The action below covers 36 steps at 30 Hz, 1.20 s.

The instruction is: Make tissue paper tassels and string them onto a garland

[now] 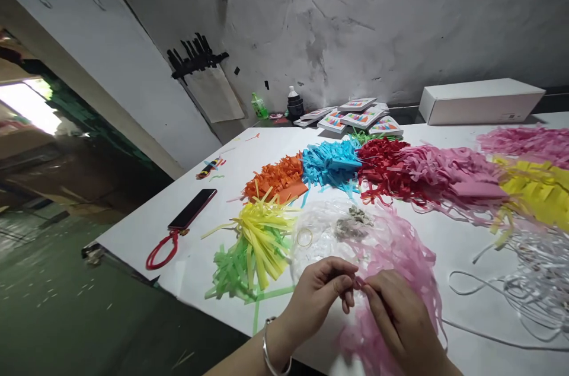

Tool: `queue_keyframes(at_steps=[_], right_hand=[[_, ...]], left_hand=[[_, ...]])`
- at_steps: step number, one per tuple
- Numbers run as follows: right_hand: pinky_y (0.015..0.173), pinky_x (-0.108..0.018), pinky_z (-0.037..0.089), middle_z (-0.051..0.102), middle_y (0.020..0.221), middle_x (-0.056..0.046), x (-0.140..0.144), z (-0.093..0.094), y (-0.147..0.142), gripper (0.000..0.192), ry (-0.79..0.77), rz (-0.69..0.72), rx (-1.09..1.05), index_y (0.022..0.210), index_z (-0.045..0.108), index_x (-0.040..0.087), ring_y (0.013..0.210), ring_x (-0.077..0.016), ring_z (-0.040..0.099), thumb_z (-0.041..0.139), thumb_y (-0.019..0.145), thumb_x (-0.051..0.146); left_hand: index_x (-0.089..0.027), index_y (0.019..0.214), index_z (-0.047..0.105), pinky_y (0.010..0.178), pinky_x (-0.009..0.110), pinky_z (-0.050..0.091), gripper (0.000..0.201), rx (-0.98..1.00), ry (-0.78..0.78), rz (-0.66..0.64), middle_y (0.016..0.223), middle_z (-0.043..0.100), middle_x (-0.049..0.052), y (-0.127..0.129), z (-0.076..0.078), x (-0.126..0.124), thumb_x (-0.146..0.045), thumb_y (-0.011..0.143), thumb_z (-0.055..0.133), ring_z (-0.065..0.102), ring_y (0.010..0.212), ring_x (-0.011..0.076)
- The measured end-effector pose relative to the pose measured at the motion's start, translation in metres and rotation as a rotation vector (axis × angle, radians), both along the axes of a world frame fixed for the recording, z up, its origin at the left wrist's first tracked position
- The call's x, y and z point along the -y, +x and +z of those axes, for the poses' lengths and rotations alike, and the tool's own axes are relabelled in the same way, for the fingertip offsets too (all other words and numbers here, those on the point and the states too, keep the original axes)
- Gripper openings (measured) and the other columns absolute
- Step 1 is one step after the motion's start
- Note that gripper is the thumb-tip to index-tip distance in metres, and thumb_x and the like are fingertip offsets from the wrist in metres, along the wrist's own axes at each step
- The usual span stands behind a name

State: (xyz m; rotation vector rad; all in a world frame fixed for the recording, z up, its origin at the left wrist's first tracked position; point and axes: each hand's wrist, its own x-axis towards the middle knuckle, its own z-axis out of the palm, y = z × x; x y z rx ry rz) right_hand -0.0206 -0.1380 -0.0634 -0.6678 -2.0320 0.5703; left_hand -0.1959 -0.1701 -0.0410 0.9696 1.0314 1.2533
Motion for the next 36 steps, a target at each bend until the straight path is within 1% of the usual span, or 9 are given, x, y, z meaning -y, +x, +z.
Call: queue_keyframes(at_steps=[3,7,11,15,22,26,29,32,36], right_hand=[[0.066,-0.029,0.046,0.061,0.078,-0.001,0.002,0.0,-0.002,0.019,-0.047,-0.035,0.02,0.09,0.059,0.021,0.071,-0.0157,0.058,0.043,0.1,0.018],[0.068,-0.029,0.043,0.059,0.076,-0.001,0.005,0.0,-0.001,0.02,-0.067,-0.012,0.031,0.088,0.057,0.021,0.071,-0.0153,0.055,0.042,0.101,0.018],[0.065,-0.028,0.042,0.058,0.074,0.001,0.003,-0.001,0.002,0.021,-0.153,0.027,0.091,0.086,0.055,0.022,0.07,-0.0148,0.054,0.041,0.102,0.023],[0.062,-0.026,0.04,0.058,0.072,0.001,-0.001,-0.001,0.005,0.024,-0.216,0.079,0.148,0.081,0.054,0.022,0.067,-0.0137,0.054,0.043,0.102,0.026],[0.058,-0.026,0.035,0.053,0.065,0.003,-0.003,0.002,0.008,0.024,-0.123,0.113,0.213,0.074,0.049,0.021,0.06,-0.0123,0.049,0.043,0.097,0.019],[0.058,-0.026,0.033,0.049,0.063,0.003,-0.002,-0.005,0.008,0.023,-0.134,0.074,0.211,0.071,0.045,0.021,0.063,-0.0136,0.047,0.043,0.094,0.017],[0.062,-0.027,0.036,0.055,0.07,0.002,0.0,-0.009,0.007,0.02,-0.169,0.118,0.203,0.08,0.049,0.022,0.068,-0.0146,0.049,0.042,0.098,0.019],[0.067,-0.028,0.038,0.059,0.078,0.001,0.0,-0.004,0.008,0.02,-0.148,0.157,0.212,0.088,0.051,0.023,0.073,-0.0156,0.051,0.037,0.103,0.02],[0.065,-0.027,0.038,0.058,0.076,0.001,-0.003,0.007,0.01,0.021,-0.084,0.261,0.252,0.085,0.046,0.023,0.07,-0.015,0.049,0.034,0.102,0.017]], left_hand=[[-0.014,0.088,0.074,0.058,0.023,0.05,0.02,-0.07,0.028,0.049,0.077,0.072,0.006,0.0,-0.001,0.001,-0.032,0.081,0.078,0.063,0.06,0.0118],[-0.016,0.094,0.073,0.062,0.023,0.052,0.011,-0.223,0.101,0.07,0.079,0.071,0.004,-0.003,0.0,0.005,-0.02,0.084,0.071,0.064,0.064,0.0117],[-0.019,0.104,0.069,0.066,0.023,0.055,0.024,-0.338,0.215,0.049,0.088,0.07,0.003,-0.006,-0.001,0.009,-0.008,0.084,0.062,0.067,0.07,0.0122],[-0.021,0.112,0.065,0.071,0.023,0.057,0.036,-0.525,0.341,-0.006,0.094,0.071,0.004,-0.008,0.0,0.011,-0.001,0.084,0.057,0.071,0.079,0.0146],[-0.023,0.118,0.061,0.077,0.022,0.055,0.037,-0.83,0.479,-0.064,0.092,0.075,0.004,-0.013,0.01,0.015,-0.002,0.088,0.055,0.073,0.083,0.015],[-0.022,0.118,0.061,0.073,0.021,0.054,0.038,-0.842,0.485,-0.071,0.089,0.074,0.004,-0.013,0.012,0.015,-0.001,0.086,0.055,0.072,0.079,0.0144],[-0.021,0.117,0.062,0.072,0.02,0.053,0.037,-0.812,0.454,-0.073,0.089,0.074,0.004,-0.012,0.013,0.014,-0.002,0.086,0.056,0.071,0.078,0.0141],[-0.02,0.115,0.063,0.072,0.02,0.053,0.033,-0.798,0.424,-0.079,0.089,0.074,0.004,-0.011,0.013,0.014,-0.003,0.087,0.058,0.069,0.077,0.0138],[-0.02,0.115,0.062,0.074,0.019,0.054,0.031,-0.756,0.389,-0.096,0.088,0.073,0.003,-0.011,0.013,0.015,-0.004,0.088,0.06,0.069,0.077,0.0131]])
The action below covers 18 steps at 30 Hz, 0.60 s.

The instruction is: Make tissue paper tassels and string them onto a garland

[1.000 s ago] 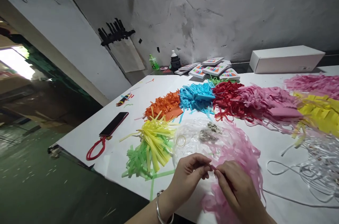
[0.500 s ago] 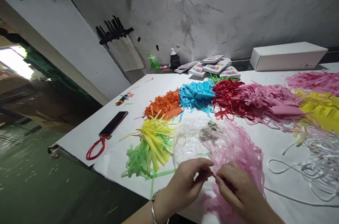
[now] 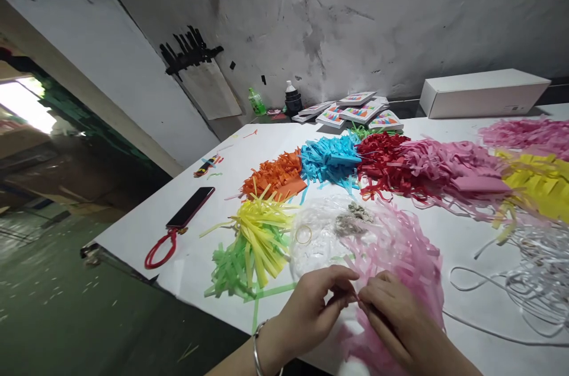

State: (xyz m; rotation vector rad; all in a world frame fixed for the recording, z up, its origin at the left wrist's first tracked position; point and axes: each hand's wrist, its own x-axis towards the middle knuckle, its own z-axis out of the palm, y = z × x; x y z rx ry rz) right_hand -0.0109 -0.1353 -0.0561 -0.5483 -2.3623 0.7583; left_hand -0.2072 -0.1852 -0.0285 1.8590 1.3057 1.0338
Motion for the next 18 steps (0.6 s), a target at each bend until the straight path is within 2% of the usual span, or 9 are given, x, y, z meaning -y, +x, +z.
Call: queue_keyframes(at_steps=[2,7,13,18], right_hand=[[0.064,-0.026,0.038,0.058,0.076,0.002,-0.001,0.004,0.0,0.02,-0.006,0.036,0.019,0.085,0.046,0.023,0.068,-0.0143,0.05,0.035,0.101,0.016],[0.064,-0.028,0.038,0.06,0.075,0.001,0.001,-0.002,-0.004,0.021,-0.035,-0.088,0.013,0.085,0.049,0.023,0.069,-0.0156,0.052,0.036,0.101,0.017],[0.07,-0.028,0.042,0.062,0.084,0.001,0.003,-0.011,-0.002,0.015,-0.156,-0.097,-0.044,0.095,0.054,0.024,0.077,-0.0156,0.055,0.041,0.103,0.024],[0.069,-0.03,0.039,0.059,0.079,0.0,0.003,-0.015,-0.004,0.024,-0.078,-0.121,-0.02,0.086,0.052,0.022,0.075,-0.0166,0.052,0.036,0.103,0.021]], left_hand=[[-0.02,0.114,0.062,0.075,0.02,0.053,0.03,-0.007,0.007,0.001,0.09,0.073,0.004,-0.001,0.0,0.001,-0.005,0.088,0.06,0.069,0.079,0.0133],[-0.021,0.112,0.062,0.077,0.024,0.052,0.029,-0.09,0.056,-0.032,0.093,0.072,0.005,-0.003,-0.001,0.001,-0.004,0.09,0.053,0.067,0.084,0.0155],[-0.022,0.111,0.06,0.074,0.023,0.051,0.027,-0.148,0.099,0.013,0.092,0.071,0.004,-0.001,-0.001,0.0,-0.006,0.09,0.055,0.066,0.082,0.0153],[-0.022,0.112,0.059,0.074,0.022,0.05,0.03,-0.163,0.112,-0.008,0.094,0.071,0.004,-0.002,-0.002,0.0,-0.003,0.089,0.054,0.066,0.083,0.0152]])
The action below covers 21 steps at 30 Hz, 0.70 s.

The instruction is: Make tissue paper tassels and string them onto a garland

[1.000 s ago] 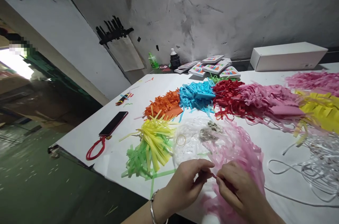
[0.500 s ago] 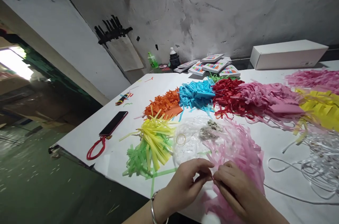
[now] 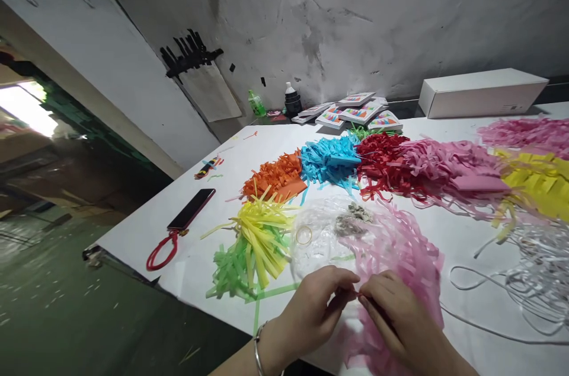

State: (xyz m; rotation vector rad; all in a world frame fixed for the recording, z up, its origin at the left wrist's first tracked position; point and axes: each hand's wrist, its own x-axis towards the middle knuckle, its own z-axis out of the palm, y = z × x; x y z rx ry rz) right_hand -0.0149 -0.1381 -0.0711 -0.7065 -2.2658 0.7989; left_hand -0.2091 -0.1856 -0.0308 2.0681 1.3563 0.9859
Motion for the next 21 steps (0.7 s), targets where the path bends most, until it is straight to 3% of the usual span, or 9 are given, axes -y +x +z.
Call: queue_keyframes(at_steps=[6,13,16,21], right_hand=[[0.068,-0.03,0.04,0.061,0.081,-0.001,0.001,-0.001,-0.001,0.02,0.003,-0.005,0.017,0.089,0.054,0.022,0.075,-0.0167,0.053,0.038,0.102,0.02],[0.063,-0.028,0.04,0.06,0.073,0.0,-0.001,0.007,-0.001,0.023,0.127,0.03,0.035,0.081,0.05,0.021,0.068,-0.015,0.053,0.036,0.099,0.014],[0.065,-0.028,0.042,0.06,0.074,0.0,-0.002,0.009,-0.001,0.022,0.116,0.01,0.033,0.083,0.05,0.021,0.07,-0.0153,0.054,0.037,0.1,0.015],[0.066,-0.029,0.041,0.06,0.076,0.0,0.0,0.008,0.0,0.022,0.07,0.011,0.058,0.085,0.052,0.022,0.072,-0.0162,0.054,0.038,0.101,0.017]], left_hand=[[-0.022,0.112,0.059,0.074,0.024,0.051,0.03,-0.029,0.006,-0.009,0.094,0.071,0.005,-0.001,0.001,0.0,-0.004,0.089,0.053,0.066,0.084,0.0169],[-0.02,0.112,0.061,0.076,0.026,0.051,0.026,-0.039,-0.016,-0.016,0.095,0.072,0.006,0.003,0.001,-0.001,-0.008,0.092,0.052,0.067,0.084,0.0172],[-0.019,0.112,0.064,0.076,0.025,0.05,0.023,0.028,-0.127,0.028,0.092,0.074,0.006,0.002,0.004,-0.002,-0.012,0.092,0.057,0.068,0.082,0.0167],[-0.017,0.086,0.068,0.065,0.023,0.046,0.011,0.066,-0.295,0.094,0.075,0.068,0.002,-0.002,0.013,-0.004,-0.013,0.09,0.059,0.062,0.07,0.0143]])
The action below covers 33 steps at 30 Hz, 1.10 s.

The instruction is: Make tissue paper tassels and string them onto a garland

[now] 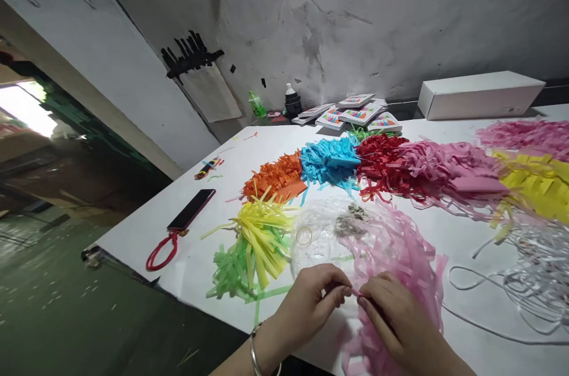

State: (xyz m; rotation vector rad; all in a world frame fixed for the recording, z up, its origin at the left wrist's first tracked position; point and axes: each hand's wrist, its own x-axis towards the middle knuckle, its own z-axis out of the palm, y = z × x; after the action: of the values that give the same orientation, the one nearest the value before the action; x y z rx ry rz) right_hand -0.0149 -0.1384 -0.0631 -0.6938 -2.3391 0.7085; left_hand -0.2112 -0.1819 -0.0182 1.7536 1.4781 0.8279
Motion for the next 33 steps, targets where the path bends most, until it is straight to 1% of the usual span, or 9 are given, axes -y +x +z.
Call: queue_keyframes(at_steps=[5,10,13,16,20,25,28,30,33], right_hand=[[0.07,-0.031,0.04,0.061,0.08,0.0,0.003,-0.008,0.002,0.02,-0.089,-0.014,-0.012,0.087,0.052,0.022,0.076,-0.0174,0.054,0.039,0.101,0.02],[0.075,-0.033,0.041,0.064,0.089,-0.002,0.002,0.002,0.003,0.012,-0.136,0.005,0.027,0.099,0.056,0.023,0.082,-0.0188,0.056,0.044,0.098,0.02],[0.071,-0.032,0.042,0.063,0.083,-0.001,0.002,0.01,0.001,0.011,-0.096,0.042,0.039,0.092,0.055,0.021,0.076,-0.0172,0.057,0.046,0.097,0.02],[0.069,-0.03,0.041,0.062,0.077,0.001,0.002,0.009,-0.002,0.021,-0.016,0.015,-0.02,0.085,0.053,0.022,0.071,-0.0148,0.056,0.04,0.101,0.019],[0.066,-0.028,0.04,0.057,0.07,0.002,0.001,0.005,-0.002,0.025,0.073,-0.011,-0.041,0.079,0.05,0.021,0.065,-0.0128,0.053,0.039,0.102,0.018],[0.065,-0.028,0.04,0.056,0.069,0.002,-0.001,0.006,0.001,0.024,0.087,-0.055,-0.037,0.078,0.049,0.022,0.066,-0.0139,0.052,0.041,0.101,0.018],[0.065,-0.028,0.041,0.059,0.072,0.002,-0.001,0.005,-0.001,0.022,0.094,-0.041,-0.056,0.081,0.05,0.022,0.067,-0.0139,0.053,0.041,0.101,0.017],[0.066,-0.028,0.041,0.059,0.073,0.002,0.0,0.002,-0.003,0.021,0.097,-0.013,-0.075,0.084,0.05,0.022,0.068,-0.0138,0.054,0.04,0.101,0.016],[0.067,-0.029,0.04,0.057,0.072,0.002,0.002,-0.003,-0.005,0.022,0.108,0.021,-0.092,0.084,0.049,0.023,0.066,-0.0138,0.051,0.038,0.101,0.015]], left_hand=[[-0.018,0.087,0.063,0.068,0.025,0.043,0.011,-0.106,0.026,-0.051,0.079,0.065,0.003,0.003,0.0,0.0,-0.015,0.092,0.053,0.057,0.074,0.0155],[-0.019,0.089,0.056,0.068,0.026,0.043,0.01,-0.153,0.084,-0.065,0.082,0.062,0.002,0.008,-0.007,0.004,-0.014,0.093,0.049,0.055,0.074,0.0158],[-0.02,0.089,0.054,0.068,0.026,0.044,0.01,-0.192,0.151,-0.096,0.083,0.061,0.003,0.009,-0.012,0.005,-0.015,0.094,0.047,0.054,0.073,0.0164],[-0.021,0.091,0.052,0.067,0.027,0.044,0.01,-0.233,0.216,-0.12,0.084,0.061,0.003,0.011,-0.017,0.006,-0.015,0.096,0.045,0.054,0.074,0.0172],[-0.021,0.092,0.05,0.065,0.027,0.043,0.012,-0.253,0.228,-0.073,0.083,0.059,0.003,0.015,-0.022,0.009,-0.014,0.097,0.041,0.053,0.072,0.0169],[-0.021,0.09,0.051,0.067,0.027,0.043,0.014,-0.14,0.203,0.017,0.083,0.058,0.003,0.017,-0.02,0.009,-0.014,0.096,0.04,0.053,0.073,0.0167],[-0.02,0.095,0.056,0.067,0.026,0.043,0.011,0.014,0.106,0.01,0.084,0.059,0.002,0.015,-0.018,0.007,-0.021,0.098,0.045,0.054,0.071,0.0154],[-0.019,0.091,0.057,0.065,0.026,0.042,0.015,0.071,0.067,-0.004,0.076,0.057,0.0,0.014,-0.017,0.008,-0.025,0.099,0.046,0.052,0.065,0.014],[-0.019,0.082,0.054,0.065,0.026,0.041,0.02,0.073,0.134,0.025,0.068,0.052,-0.001,0.015,-0.018,0.01,-0.024,0.099,0.044,0.049,0.062,0.0137]])
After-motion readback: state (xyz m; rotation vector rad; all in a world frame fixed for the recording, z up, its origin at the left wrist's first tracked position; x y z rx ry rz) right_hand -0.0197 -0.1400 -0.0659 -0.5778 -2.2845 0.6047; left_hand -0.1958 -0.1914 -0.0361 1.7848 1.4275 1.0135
